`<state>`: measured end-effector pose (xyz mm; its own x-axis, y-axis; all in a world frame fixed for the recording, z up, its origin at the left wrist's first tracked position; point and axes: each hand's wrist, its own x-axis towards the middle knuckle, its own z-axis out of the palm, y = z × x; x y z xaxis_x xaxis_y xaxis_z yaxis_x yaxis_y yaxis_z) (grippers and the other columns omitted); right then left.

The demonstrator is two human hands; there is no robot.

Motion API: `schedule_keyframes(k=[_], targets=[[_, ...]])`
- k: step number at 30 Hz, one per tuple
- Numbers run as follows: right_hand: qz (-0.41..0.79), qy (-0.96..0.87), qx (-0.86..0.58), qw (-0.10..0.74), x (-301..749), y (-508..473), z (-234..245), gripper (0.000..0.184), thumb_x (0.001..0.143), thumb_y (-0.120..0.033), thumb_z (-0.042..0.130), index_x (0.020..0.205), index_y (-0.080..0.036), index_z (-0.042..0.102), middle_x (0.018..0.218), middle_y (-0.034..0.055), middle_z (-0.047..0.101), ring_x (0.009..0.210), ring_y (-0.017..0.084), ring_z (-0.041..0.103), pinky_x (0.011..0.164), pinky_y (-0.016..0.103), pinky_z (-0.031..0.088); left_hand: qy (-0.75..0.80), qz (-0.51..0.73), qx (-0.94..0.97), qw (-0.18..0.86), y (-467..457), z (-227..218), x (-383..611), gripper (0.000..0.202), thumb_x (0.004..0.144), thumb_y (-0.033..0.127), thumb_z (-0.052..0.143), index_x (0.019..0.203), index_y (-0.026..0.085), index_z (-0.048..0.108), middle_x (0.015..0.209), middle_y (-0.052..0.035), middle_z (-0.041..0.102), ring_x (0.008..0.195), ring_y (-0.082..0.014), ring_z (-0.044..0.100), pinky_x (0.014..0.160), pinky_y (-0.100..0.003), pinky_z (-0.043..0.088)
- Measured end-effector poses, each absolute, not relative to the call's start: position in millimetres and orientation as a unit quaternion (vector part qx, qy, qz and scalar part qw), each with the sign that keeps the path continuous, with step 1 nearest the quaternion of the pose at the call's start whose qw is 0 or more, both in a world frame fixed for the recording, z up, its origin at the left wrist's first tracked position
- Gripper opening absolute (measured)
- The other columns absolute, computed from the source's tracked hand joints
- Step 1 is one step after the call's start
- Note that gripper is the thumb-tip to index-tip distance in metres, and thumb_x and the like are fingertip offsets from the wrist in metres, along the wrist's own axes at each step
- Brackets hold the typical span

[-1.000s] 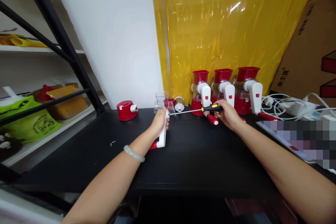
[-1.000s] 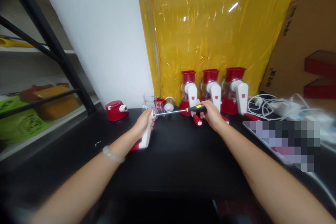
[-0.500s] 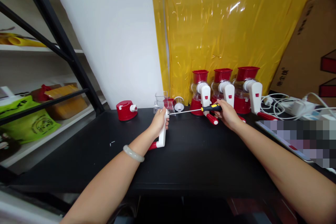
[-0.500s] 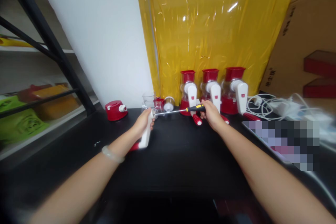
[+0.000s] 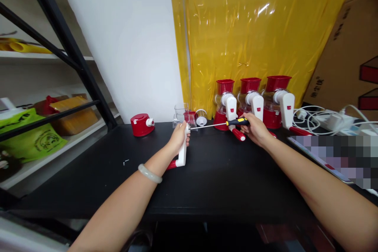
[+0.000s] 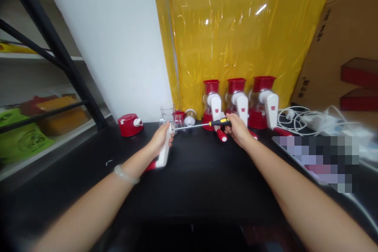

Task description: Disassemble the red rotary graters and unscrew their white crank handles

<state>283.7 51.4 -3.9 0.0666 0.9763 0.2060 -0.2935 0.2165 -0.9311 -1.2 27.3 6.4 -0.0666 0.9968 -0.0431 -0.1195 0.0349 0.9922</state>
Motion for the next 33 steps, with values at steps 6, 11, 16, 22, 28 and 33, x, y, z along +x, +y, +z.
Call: schedule_keyframes(k=[6, 11, 16, 22, 28, 33], targets=[[0.529, -0.418, -0.35, 0.651, 282.6, 55.9, -6.0, 0.011, 0.074, -0.024, 0.064, 0.074, -0.021, 0.053, 0.052, -0.0032, 0.05, 0.046, 0.01, 0.045, 0.044, 0.022, 0.038, 0.491, 0.536, 0.441, 0.527, 25.3, 9.2, -1.5, 0.03, 0.093, 0.05, 0.046, 0.084, 0.022, 0.041, 0.059, 0.0056, 0.047, 0.038, -0.0073, 0.04, 0.035, -0.016, 0.033], [0.502, -0.433, -0.387, 0.642, 284.0, 57.1, -6.6, 0.017, 0.084, -0.035, 0.056, 0.075, -0.022, 0.052, 0.046, -0.0027, 0.048, 0.041, 0.011, 0.043, 0.042, 0.023, 0.036, 0.489, 0.538, 0.439, 0.528, 24.8, 9.6, -1.4, 0.032, 0.092, 0.051, 0.047, 0.083, 0.021, 0.042, 0.059, 0.0057, 0.047, 0.037, -0.0071, 0.039, 0.035, -0.016, 0.032], [0.486, -0.473, -0.396, 0.619, 285.0, 54.5, -6.7, 0.033, 0.087, -0.052, 0.054, 0.075, -0.023, 0.05, 0.037, -0.0059, 0.038, 0.035, 0.01, 0.035, 0.04, 0.023, 0.032, 0.489, 0.539, 0.435, 0.53, 24.4, 10.3, -0.8, 0.03, 0.092, 0.05, 0.047, 0.083, 0.021, 0.042, 0.059, 0.0057, 0.047, 0.038, -0.0069, 0.04, 0.035, -0.016, 0.033], [0.487, -0.474, -0.394, 0.619, 284.9, 52.9, -5.8, 0.031, 0.086, -0.05, 0.059, 0.074, -0.023, 0.048, 0.036, -0.0075, 0.037, 0.034, 0.009, 0.033, 0.038, 0.021, 0.03, 0.493, 0.535, 0.441, 0.525, 25.3, 8.4, -0.1, 0.032, 0.091, 0.052, 0.049, 0.084, 0.022, 0.042, 0.058, 0.0056, 0.047, 0.037, -0.0073, 0.04, 0.035, -0.016, 0.032], [0.484, -0.48, -0.384, 0.622, 284.9, 52.3, -6.2, 0.031, 0.088, -0.049, 0.055, 0.074, -0.022, 0.048, 0.035, -0.0077, 0.035, 0.033, 0.008, 0.03, 0.039, 0.021, 0.03, 0.497, 0.533, 0.438, 0.527, 23.7, 9.0, 0.3, 0.031, 0.091, 0.051, 0.048, 0.084, 0.021, 0.043, 0.057, 0.0056, 0.047, 0.037, -0.0075, 0.04, 0.035, -0.016, 0.033], [0.487, -0.476, -0.384, 0.624, 285.4, 53.4, -7.4, 0.035, 0.091, -0.053, 0.049, 0.075, -0.022, 0.049, 0.033, -0.0083, 0.031, 0.031, 0.007, 0.025, 0.038, 0.021, 0.03, 0.5, 0.532, 0.438, 0.525, 22.9, 11.3, 0.9, 0.029, 0.094, 0.048, 0.045, 0.083, 0.021, 0.042, 0.058, 0.0054, 0.047, 0.037, -0.0075, 0.04, 0.034, -0.016, 0.032]])
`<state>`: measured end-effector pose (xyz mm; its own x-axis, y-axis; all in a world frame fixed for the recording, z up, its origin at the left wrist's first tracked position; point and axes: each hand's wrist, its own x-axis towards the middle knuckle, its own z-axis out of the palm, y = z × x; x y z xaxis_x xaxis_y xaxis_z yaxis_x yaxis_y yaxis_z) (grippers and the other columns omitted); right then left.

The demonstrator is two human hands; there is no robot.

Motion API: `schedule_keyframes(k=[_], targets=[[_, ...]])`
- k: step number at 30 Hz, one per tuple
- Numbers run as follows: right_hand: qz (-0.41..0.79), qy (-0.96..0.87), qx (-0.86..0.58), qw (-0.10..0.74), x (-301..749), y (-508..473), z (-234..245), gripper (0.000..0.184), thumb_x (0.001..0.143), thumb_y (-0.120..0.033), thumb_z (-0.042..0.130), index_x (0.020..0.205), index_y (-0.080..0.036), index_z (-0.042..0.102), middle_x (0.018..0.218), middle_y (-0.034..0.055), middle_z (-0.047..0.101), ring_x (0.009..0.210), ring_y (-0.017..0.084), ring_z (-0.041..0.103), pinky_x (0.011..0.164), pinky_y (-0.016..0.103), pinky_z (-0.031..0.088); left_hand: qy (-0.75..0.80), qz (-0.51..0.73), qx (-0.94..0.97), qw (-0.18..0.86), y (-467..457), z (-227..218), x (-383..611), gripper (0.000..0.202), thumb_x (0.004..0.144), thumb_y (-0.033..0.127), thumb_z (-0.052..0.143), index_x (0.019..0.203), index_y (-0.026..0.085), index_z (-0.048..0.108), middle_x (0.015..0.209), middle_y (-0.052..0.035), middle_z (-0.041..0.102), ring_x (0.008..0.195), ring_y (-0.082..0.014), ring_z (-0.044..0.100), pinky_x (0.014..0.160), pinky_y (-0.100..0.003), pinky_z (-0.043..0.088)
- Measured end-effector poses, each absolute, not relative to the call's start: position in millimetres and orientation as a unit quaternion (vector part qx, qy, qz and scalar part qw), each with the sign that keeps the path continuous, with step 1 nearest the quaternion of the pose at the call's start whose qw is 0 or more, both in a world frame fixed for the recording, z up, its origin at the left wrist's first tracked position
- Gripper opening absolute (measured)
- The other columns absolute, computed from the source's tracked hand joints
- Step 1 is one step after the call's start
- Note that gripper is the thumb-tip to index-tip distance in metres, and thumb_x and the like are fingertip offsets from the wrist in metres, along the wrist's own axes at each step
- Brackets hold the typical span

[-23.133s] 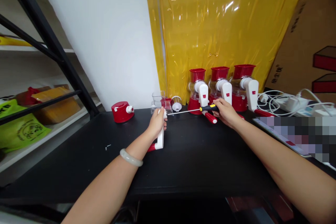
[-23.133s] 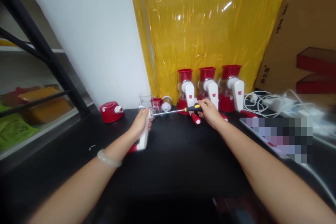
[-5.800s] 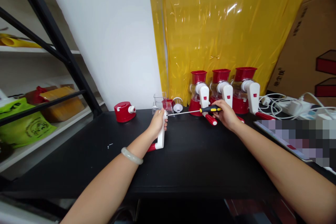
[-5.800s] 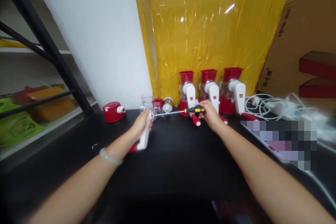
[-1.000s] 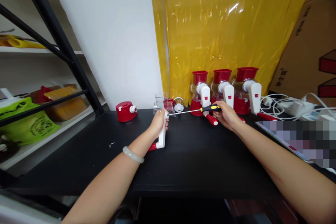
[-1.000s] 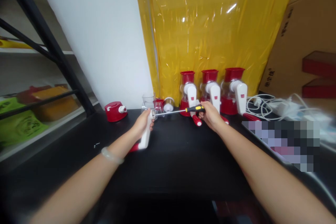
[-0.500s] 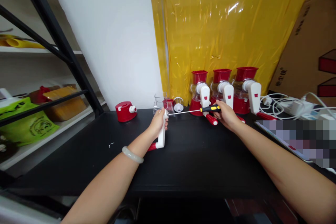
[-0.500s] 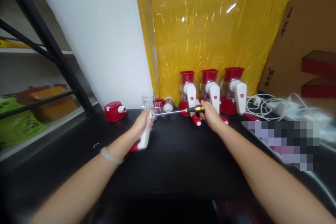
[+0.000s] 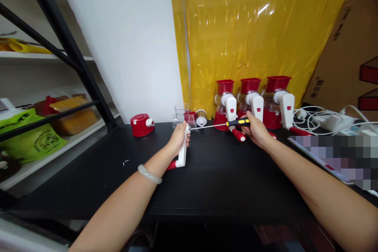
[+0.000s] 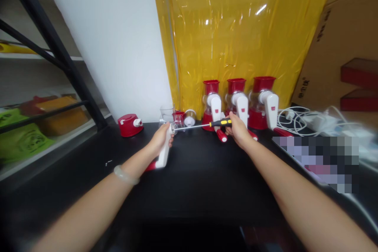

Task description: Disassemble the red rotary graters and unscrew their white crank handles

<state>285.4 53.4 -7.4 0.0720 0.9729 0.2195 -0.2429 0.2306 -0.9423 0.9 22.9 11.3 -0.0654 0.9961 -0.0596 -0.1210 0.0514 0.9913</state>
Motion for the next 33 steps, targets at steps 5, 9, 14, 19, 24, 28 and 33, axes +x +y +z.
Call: schedule_keyframes(k=[5, 9, 14, 19, 24, 28, 33], targets=[[0.485, -0.482, -0.386, 0.619, 286.2, 53.4, -7.4, 0.03, 0.088, -0.048, 0.055, 0.075, -0.022, 0.048, 0.035, -0.0085, 0.032, 0.032, 0.007, 0.027, 0.039, 0.021, 0.031, 0.501, 0.53, 0.436, 0.526, 23.6, 11.1, 1.0, 0.03, 0.094, 0.049, 0.045, 0.083, 0.021, 0.042, 0.057, 0.0056, 0.047, 0.037, -0.0073, 0.04, 0.034, -0.016, 0.032], [0.485, -0.478, -0.386, 0.621, 286.5, 53.6, -8.1, 0.028, 0.087, -0.047, 0.056, 0.075, -0.022, 0.049, 0.035, -0.0083, 0.033, 0.033, 0.007, 0.028, 0.039, 0.021, 0.032, 0.498, 0.533, 0.438, 0.525, 24.2, 9.3, 0.3, 0.031, 0.092, 0.051, 0.048, 0.083, 0.022, 0.042, 0.057, 0.0057, 0.047, 0.037, -0.0075, 0.04, 0.034, -0.016, 0.032], [0.49, -0.469, -0.396, 0.619, 286.9, 54.1, -7.5, 0.026, 0.087, -0.045, 0.056, 0.076, -0.023, 0.049, 0.035, -0.0087, 0.032, 0.032, 0.007, 0.026, 0.038, 0.021, 0.03, 0.493, 0.535, 0.437, 0.529, 25.0, 8.5, -0.3, 0.032, 0.091, 0.052, 0.049, 0.083, 0.022, 0.042, 0.058, 0.0059, 0.047, 0.037, -0.0073, 0.04, 0.035, -0.016, 0.033], [0.494, -0.463, -0.395, 0.62, 286.4, 52.5, -6.3, 0.019, 0.085, -0.037, 0.055, 0.075, -0.022, 0.051, 0.035, -0.0089, 0.03, 0.033, 0.007, 0.024, 0.039, 0.021, 0.029, 0.496, 0.533, 0.44, 0.526, 24.6, 9.7, 0.6, 0.03, 0.092, 0.05, 0.048, 0.084, 0.022, 0.041, 0.057, 0.0058, 0.046, 0.037, -0.0075, 0.04, 0.034, -0.016, 0.032], [0.509, -0.432, -0.382, 0.639, 283.8, 53.6, -6.4, 0.008, 0.077, -0.026, 0.059, 0.077, -0.022, 0.053, 0.042, -0.0068, 0.038, 0.04, 0.008, 0.036, 0.046, 0.022, 0.039, 0.496, 0.536, 0.436, 0.527, 24.6, 9.6, 0.2, 0.031, 0.092, 0.051, 0.048, 0.083, 0.022, 0.042, 0.058, 0.0055, 0.047, 0.037, -0.0072, 0.04, 0.034, -0.016, 0.032], [0.516, -0.427, -0.365, 0.647, 282.3, 55.7, -7.1, 0.012, 0.073, -0.025, 0.062, 0.074, -0.021, 0.05, 0.052, -0.0039, 0.047, 0.046, 0.009, 0.043, 0.048, 0.022, 0.042, 0.488, 0.539, 0.432, 0.534, 24.7, 10.3, -0.7, 0.031, 0.092, 0.051, 0.048, 0.083, 0.022, 0.042, 0.058, 0.0055, 0.047, 0.037, -0.0074, 0.04, 0.034, -0.016, 0.032], [0.532, -0.411, -0.359, 0.648, 282.8, 56.8, -5.8, 0.013, 0.073, -0.027, 0.062, 0.071, -0.021, 0.051, 0.054, -0.0016, 0.05, 0.048, 0.011, 0.045, 0.046, 0.023, 0.042, 0.492, 0.541, 0.431, 0.529, 25.7, 10.5, -0.7, 0.03, 0.093, 0.05, 0.046, 0.083, 0.022, 0.042, 0.057, 0.0056, 0.047, 0.036, -0.0077, 0.04, 0.034, -0.017, 0.032]])
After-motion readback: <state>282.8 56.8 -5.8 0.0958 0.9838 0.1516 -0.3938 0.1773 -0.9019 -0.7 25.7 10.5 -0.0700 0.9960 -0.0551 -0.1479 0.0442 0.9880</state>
